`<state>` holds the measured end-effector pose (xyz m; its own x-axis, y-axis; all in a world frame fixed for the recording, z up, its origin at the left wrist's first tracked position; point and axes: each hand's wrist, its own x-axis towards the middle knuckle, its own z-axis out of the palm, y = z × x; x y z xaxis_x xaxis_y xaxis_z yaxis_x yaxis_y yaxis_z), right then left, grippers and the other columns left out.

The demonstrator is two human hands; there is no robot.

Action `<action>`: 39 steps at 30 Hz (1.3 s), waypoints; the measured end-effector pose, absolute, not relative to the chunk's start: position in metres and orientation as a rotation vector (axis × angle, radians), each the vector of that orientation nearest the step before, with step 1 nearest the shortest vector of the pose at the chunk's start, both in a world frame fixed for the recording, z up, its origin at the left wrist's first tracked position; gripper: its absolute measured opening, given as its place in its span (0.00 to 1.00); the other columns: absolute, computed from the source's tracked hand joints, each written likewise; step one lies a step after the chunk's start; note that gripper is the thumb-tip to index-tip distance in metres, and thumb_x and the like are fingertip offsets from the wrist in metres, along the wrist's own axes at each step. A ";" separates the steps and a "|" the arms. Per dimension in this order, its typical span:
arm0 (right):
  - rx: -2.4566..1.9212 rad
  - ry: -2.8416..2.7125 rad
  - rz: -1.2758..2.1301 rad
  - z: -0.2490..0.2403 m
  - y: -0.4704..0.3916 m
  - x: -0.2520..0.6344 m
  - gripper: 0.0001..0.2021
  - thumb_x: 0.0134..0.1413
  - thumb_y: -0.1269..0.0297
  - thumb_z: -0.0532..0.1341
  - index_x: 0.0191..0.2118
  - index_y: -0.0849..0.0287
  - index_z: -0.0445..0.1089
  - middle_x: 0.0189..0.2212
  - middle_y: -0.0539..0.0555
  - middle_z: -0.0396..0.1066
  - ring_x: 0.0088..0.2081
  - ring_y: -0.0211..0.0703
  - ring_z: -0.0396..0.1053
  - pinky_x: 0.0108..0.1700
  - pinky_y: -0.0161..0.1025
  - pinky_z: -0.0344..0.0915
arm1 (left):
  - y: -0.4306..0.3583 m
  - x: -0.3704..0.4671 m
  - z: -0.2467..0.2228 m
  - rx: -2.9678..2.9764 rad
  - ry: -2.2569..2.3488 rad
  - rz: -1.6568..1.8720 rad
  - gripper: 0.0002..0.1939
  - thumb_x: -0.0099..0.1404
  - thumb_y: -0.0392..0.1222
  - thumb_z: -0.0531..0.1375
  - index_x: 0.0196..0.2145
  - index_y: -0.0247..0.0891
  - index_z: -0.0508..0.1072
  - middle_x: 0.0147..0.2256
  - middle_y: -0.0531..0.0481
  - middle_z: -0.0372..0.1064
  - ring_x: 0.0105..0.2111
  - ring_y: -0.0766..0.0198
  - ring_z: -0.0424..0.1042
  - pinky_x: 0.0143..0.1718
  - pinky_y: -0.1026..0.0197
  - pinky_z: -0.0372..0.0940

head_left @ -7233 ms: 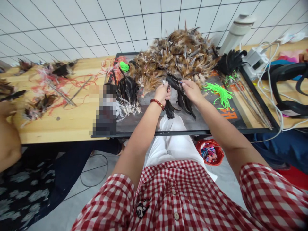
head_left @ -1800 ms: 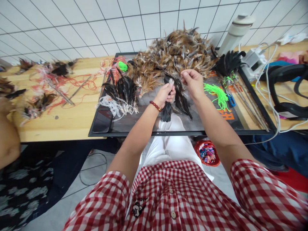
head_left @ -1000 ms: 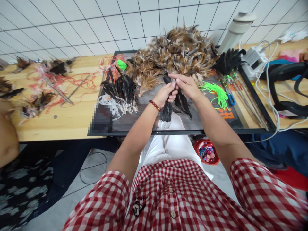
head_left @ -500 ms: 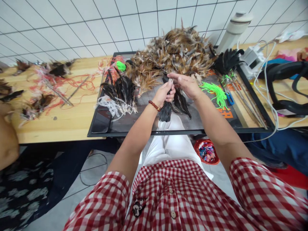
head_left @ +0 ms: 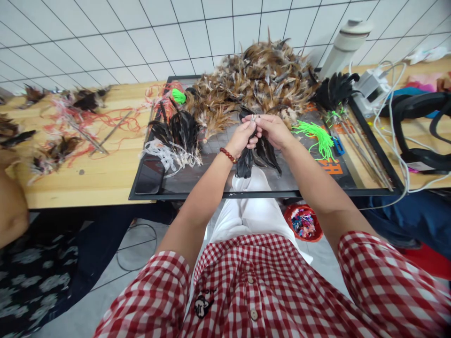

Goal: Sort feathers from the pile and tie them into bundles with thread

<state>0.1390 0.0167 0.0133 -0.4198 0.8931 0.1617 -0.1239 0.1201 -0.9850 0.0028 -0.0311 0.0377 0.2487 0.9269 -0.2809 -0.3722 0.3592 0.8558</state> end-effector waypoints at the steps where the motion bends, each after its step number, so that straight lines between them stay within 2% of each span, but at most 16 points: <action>1: -0.792 -1.512 1.456 0.013 0.017 0.139 0.28 0.46 0.38 0.70 0.42 0.58 0.79 0.27 0.50 0.75 0.24 0.34 0.64 0.30 0.36 0.70 | -0.031 0.003 0.037 0.763 0.914 1.006 0.14 0.69 0.48 0.62 0.32 0.37 0.64 0.23 0.58 0.63 0.16 0.80 0.58 0.17 0.76 0.48; 6: -0.800 -1.474 1.315 0.013 0.021 0.140 0.26 0.47 0.38 0.69 0.44 0.54 0.78 0.37 0.52 0.79 0.31 0.38 0.71 0.38 0.41 0.74 | -0.031 0.001 0.036 0.832 0.938 1.035 0.14 0.70 0.47 0.61 0.31 0.37 0.65 0.20 0.60 0.59 0.16 0.78 0.59 0.17 0.76 0.50; 12: -0.904 -1.383 1.069 0.008 0.028 0.139 0.20 0.48 0.42 0.70 0.32 0.56 0.77 0.27 0.50 0.74 0.33 0.40 0.72 0.40 0.41 0.72 | -0.030 0.000 0.039 0.823 0.952 1.050 0.11 0.68 0.45 0.64 0.33 0.36 0.68 0.21 0.60 0.61 0.16 0.79 0.58 0.17 0.76 0.48; 17: -0.895 -1.449 1.070 0.012 0.023 0.139 0.16 0.51 0.47 0.69 0.31 0.57 0.76 0.26 0.50 0.74 0.32 0.40 0.72 0.39 0.41 0.71 | -0.029 -0.001 0.036 0.809 0.928 1.083 0.11 0.68 0.47 0.63 0.34 0.36 0.69 0.21 0.59 0.63 0.16 0.78 0.59 0.16 0.75 0.50; 26: -0.876 -1.452 1.098 0.011 0.022 0.139 0.15 0.48 0.51 0.72 0.32 0.58 0.78 0.25 0.50 0.74 0.30 0.39 0.72 0.39 0.41 0.73 | -0.027 0.000 0.034 0.837 0.964 1.070 0.12 0.69 0.46 0.62 0.34 0.37 0.67 0.20 0.61 0.59 0.15 0.79 0.57 0.16 0.75 0.47; 29: -0.891 -1.456 1.053 0.008 0.025 0.138 0.11 0.50 0.54 0.71 0.34 0.57 0.79 0.27 0.50 0.76 0.33 0.41 0.74 0.43 0.43 0.74 | -0.027 -0.001 0.034 0.830 0.975 1.082 0.11 0.69 0.46 0.62 0.33 0.37 0.67 0.20 0.60 0.59 0.15 0.79 0.57 0.16 0.75 0.47; 33: -0.892 -1.508 0.919 0.008 0.027 0.140 0.10 0.52 0.57 0.70 0.39 0.54 0.81 0.35 0.52 0.80 0.43 0.45 0.76 0.51 0.48 0.74 | -0.027 -0.001 0.034 0.796 0.942 1.076 0.12 0.69 0.46 0.62 0.33 0.37 0.66 0.20 0.61 0.57 0.15 0.79 0.55 0.16 0.76 0.45; 39: -0.861 -1.773 0.709 0.008 0.026 0.147 0.13 0.56 0.52 0.66 0.41 0.52 0.83 0.42 0.54 0.81 0.48 0.48 0.77 0.58 0.50 0.70 | -0.024 -0.003 0.031 0.764 0.907 1.069 0.14 0.71 0.48 0.59 0.33 0.38 0.63 0.20 0.62 0.53 0.14 0.80 0.52 0.15 0.77 0.44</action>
